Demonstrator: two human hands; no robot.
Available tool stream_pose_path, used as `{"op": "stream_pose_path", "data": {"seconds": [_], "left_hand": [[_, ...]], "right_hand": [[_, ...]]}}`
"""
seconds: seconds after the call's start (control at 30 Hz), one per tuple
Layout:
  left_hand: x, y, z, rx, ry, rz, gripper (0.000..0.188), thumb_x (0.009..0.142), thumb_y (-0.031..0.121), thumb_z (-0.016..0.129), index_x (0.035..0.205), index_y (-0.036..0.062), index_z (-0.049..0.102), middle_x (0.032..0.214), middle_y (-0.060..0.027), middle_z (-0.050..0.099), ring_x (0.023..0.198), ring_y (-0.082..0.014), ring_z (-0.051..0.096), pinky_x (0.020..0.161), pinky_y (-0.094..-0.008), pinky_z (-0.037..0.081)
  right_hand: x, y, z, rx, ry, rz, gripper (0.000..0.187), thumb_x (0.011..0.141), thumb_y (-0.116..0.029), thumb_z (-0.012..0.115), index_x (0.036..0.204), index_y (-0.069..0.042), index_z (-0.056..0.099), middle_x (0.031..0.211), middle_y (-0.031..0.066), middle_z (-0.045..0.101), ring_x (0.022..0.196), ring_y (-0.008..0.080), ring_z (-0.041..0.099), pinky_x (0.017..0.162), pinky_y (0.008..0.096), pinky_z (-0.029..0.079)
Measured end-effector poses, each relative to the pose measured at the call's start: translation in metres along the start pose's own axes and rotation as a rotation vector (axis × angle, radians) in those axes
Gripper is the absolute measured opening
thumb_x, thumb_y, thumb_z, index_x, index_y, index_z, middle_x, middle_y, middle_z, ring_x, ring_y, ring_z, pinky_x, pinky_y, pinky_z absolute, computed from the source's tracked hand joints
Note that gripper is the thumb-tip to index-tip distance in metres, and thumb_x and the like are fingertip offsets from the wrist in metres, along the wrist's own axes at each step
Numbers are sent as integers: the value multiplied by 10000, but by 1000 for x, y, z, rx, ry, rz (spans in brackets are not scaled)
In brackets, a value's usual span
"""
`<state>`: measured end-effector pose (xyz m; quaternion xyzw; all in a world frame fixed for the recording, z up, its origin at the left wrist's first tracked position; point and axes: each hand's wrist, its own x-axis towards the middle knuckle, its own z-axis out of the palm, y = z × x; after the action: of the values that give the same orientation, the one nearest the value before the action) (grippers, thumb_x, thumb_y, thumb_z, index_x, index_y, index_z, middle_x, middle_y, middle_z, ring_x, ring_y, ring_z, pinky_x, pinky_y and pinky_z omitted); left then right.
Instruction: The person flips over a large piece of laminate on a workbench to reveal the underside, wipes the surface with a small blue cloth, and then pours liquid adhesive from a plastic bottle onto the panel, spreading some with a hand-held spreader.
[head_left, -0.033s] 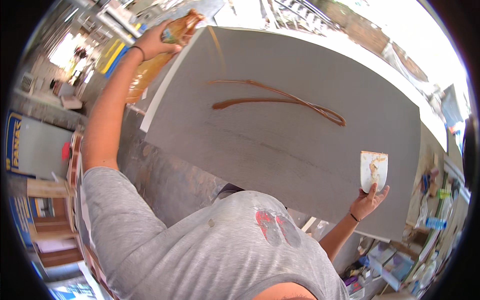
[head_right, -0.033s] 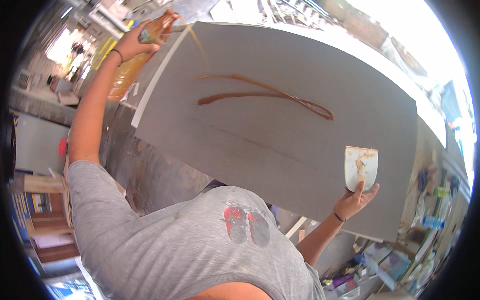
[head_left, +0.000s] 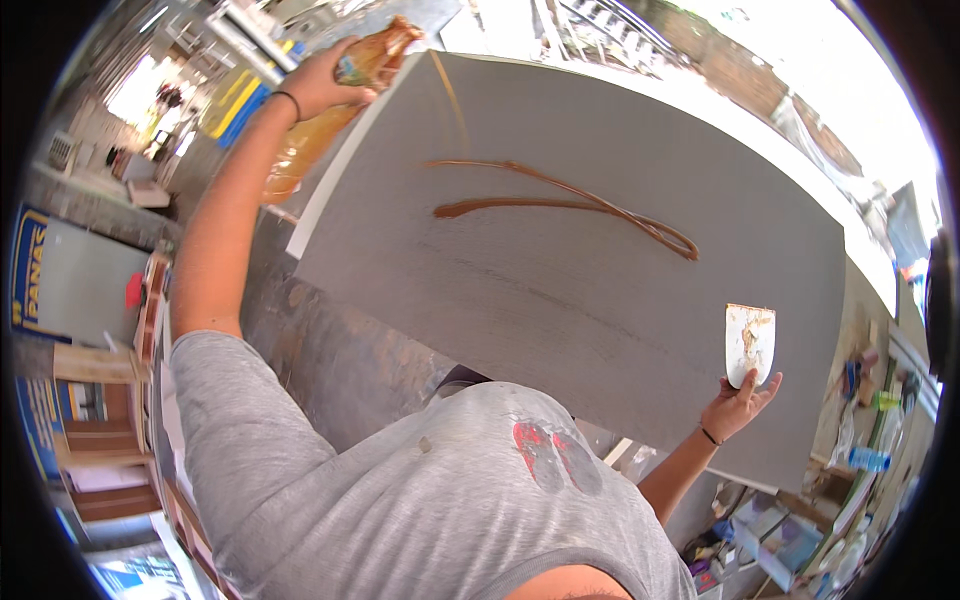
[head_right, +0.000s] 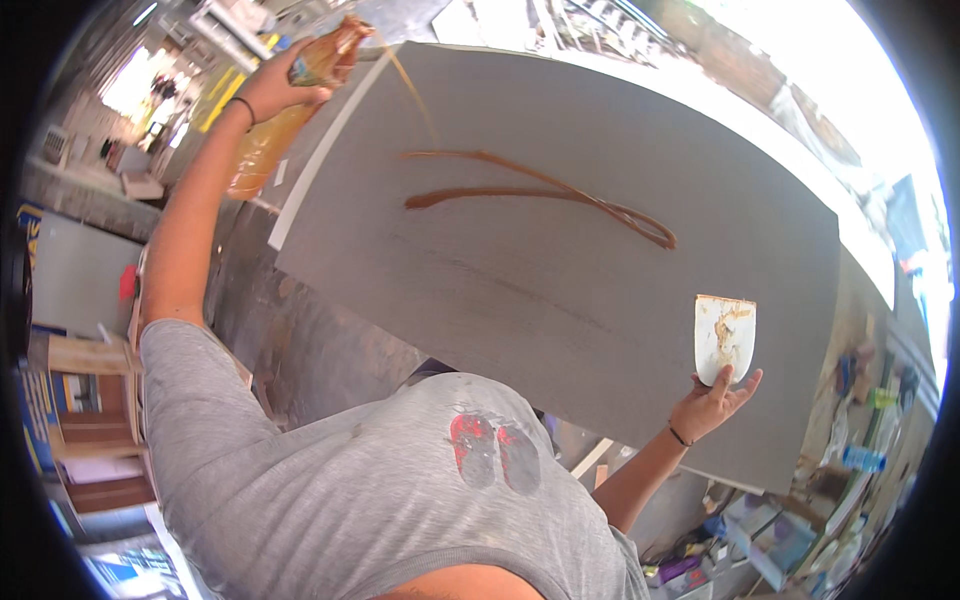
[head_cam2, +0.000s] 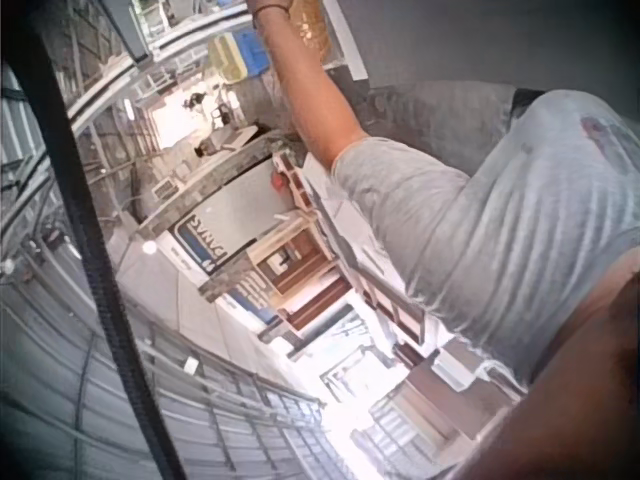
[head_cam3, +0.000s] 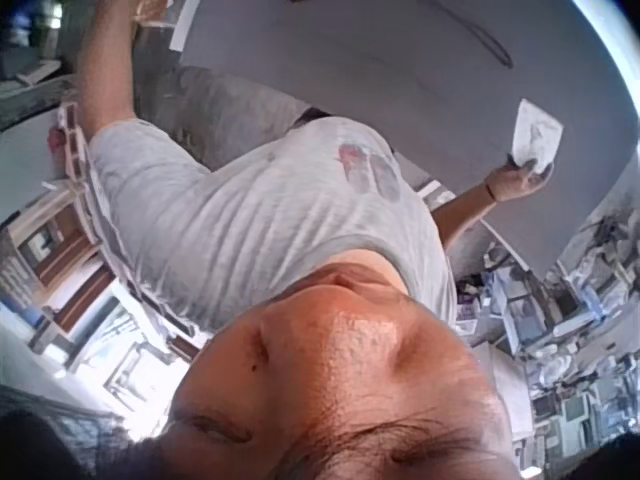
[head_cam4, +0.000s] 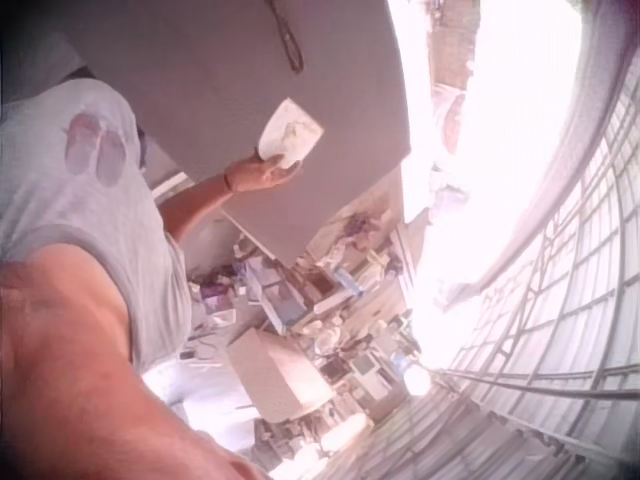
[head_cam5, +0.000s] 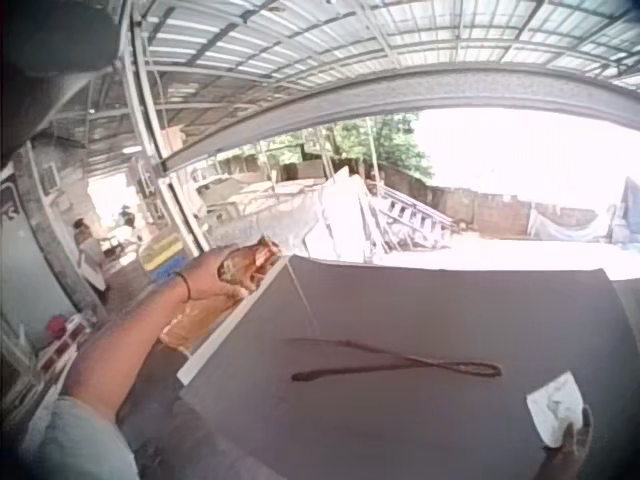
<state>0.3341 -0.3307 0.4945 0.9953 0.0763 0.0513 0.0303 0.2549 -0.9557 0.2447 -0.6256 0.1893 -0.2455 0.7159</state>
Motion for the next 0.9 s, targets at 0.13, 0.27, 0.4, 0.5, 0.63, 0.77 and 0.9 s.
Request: {"op": "stream_pose_path", "data": {"seconds": [0.13,0.27,0.4,0.5,0.63,0.77,0.9], "left_hand": [[-36,-17,-2,-73,114,59,913,615,449,767,1342,108,334,1201,-176,504,1107,-285,499,931,-351,393],[-57,-47,-9,-58,155,74,888,622,448,763,1341,134,346,1204,-169,494,1108,-293,494,931,-359,393],[-67,-85,-7,-67,224,125,883,616,379,777,1347,151,337,1208,-168,485,1111,-318,486,941,-374,390],[-71,-116,2,-131,233,220,871,619,337,779,1349,164,335,1199,-151,486,1104,-323,486,938,-377,395],[-76,-159,18,-190,220,283,860,619,327,779,1349,218,336,1115,-105,509,1050,-296,511,891,-362,430],[-67,-183,36,-194,166,370,866,621,313,781,1353,255,321,1111,-84,497,1020,-280,524,854,-377,451],[-51,-189,43,-221,69,431,879,612,440,760,1353,286,312,1100,-88,510,965,-268,579,797,-390,497]], "right_hand": [[-20,-15,47,47,-212,23,384,870,-166,567,1209,-17,463,1089,84,554,916,150,563,645,233,475],[-48,-19,94,-214,-413,-218,305,829,-27,577,1127,1,519,1078,79,553,964,162,539,777,257,458],[-80,-18,139,-327,-257,-312,215,804,56,531,1010,-7,546,1061,95,550,996,181,521,866,284,420],[-118,-27,181,-471,-212,-460,130,838,-31,553,965,-4,560,1041,93,543,983,182,515,862,290,411],[-175,-56,247,-474,-239,-431,149,854,-126,598,914,9,582,971,69,563,915,128,505,815,255,407],[-226,-75,325,-310,-337,-370,156,818,-97,642,917,-1,568,919,36,566,872,101,491,776,234,403],[-261,-83,400,-312,-438,-706,116,814,-46,624,904,-33,551,849,14,520,793,85,465,733,218,391]]}}
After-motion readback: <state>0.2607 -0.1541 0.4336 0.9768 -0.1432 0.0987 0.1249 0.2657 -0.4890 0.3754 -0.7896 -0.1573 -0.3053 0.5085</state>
